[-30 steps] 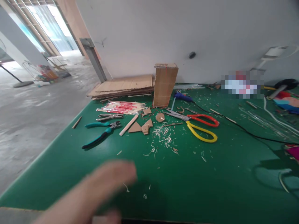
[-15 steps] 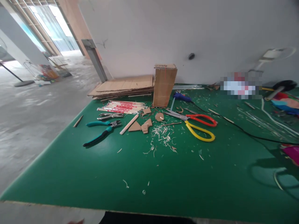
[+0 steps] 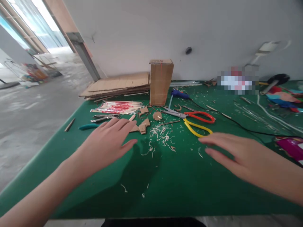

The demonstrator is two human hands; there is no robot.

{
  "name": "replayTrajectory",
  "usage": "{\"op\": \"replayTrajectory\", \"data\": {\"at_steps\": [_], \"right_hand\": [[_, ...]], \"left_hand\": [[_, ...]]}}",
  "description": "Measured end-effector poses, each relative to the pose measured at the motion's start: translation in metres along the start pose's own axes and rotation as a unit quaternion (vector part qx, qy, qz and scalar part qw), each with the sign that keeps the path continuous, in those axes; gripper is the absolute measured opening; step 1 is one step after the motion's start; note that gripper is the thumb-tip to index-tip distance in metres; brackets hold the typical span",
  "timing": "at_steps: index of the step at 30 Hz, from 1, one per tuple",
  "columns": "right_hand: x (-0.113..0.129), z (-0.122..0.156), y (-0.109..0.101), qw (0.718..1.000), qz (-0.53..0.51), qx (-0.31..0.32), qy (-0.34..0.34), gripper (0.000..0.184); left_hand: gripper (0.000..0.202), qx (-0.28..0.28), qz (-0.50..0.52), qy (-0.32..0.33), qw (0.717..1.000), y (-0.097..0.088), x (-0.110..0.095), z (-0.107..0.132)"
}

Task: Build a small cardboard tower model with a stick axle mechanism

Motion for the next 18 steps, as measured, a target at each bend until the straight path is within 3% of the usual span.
{"op": "replayTrajectory", "data": {"at_steps": [4, 7, 13, 18], "right_hand": [[-0.034, -0.101, -0.032, 1.000, 0.029, 0.008, 0.005, 0.041], [-0.054, -0.139, -0.034, 0.992, 0.097, 0.018, 0.076, 0.043], [-0.073, -0.128, -0.011, 0.992, 0.116, 0.021, 0.050, 0.041], [-0.069, -0.123, -0.014, 0.993, 0.104, 0.008, 0.060, 0.042]], "left_hand": [[0.049, 0.019, -0.040, -0.028, 0.999, 0.027, -0.010, -0.036], [0.045, 0.046, -0.017, -0.035, 0.998, 0.047, -0.005, -0.037], [0.032, 0.024, 0.039, -0.020, 0.999, 0.053, -0.001, -0.034], [0.026, 0.023, 0.063, -0.036, 0.997, 0.056, -0.004, -0.035]]}}
Point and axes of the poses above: each hand's wrist, its own z-axis away from the middle knuckle, its own y-axis out of the palm, x = y × z, the point moved 2 cm from there along -z, towards the middle knuckle, and after that the axes turned 12 degrees about -y, right-handed, at the moved point
